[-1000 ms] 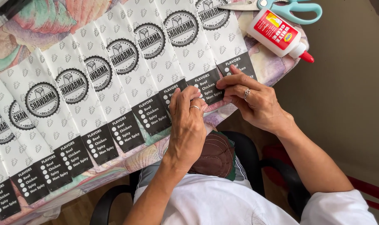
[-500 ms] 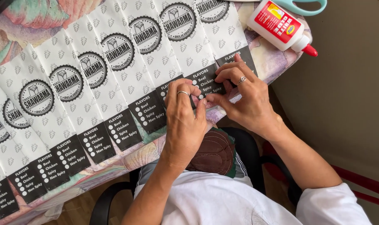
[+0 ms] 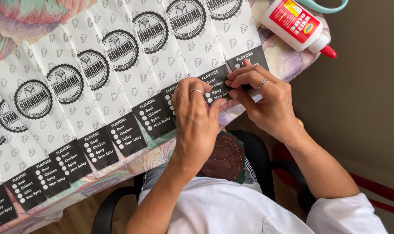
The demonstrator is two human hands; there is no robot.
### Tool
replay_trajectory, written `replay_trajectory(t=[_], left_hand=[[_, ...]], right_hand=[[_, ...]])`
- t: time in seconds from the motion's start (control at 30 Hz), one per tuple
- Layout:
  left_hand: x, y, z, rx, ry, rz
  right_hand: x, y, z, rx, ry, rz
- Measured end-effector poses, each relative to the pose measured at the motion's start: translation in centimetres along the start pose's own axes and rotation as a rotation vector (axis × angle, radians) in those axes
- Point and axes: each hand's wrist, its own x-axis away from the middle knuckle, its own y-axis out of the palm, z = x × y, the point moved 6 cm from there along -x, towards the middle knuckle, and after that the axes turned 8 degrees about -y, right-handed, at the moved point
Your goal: The person arranges several printed paper strips on a table, then applies glue from a bottle along the edge of one strip and presses it down to adhere it to the surface.
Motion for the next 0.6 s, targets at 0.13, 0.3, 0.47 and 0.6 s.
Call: replay_trajectory(t=[0.13, 0.3, 0.47, 0.6], left_hand=[[-0.3, -1.0, -0.3, 0.127, -0.039, -0.064], [-0.5, -1.7, 0.7, 0.178, -0.081, -0.074], [-0.4, -1.9, 0.8, 0.197, -0.065, -0.066], [-0.3, -1.5, 0.6, 0.139, -0.083, -0.066]], right_hand=[[-0.4, 0.0, -0.3, 0.020, -0.001, -0.028], [-0.4, 1.1, -1.0, 0.152, -0.002, -0.077], [0.2, 0.9, -0.4, 0.079, 0.014, -0.075], [0.0, 0.7, -0.9, 0.073, -0.010, -0.058]])
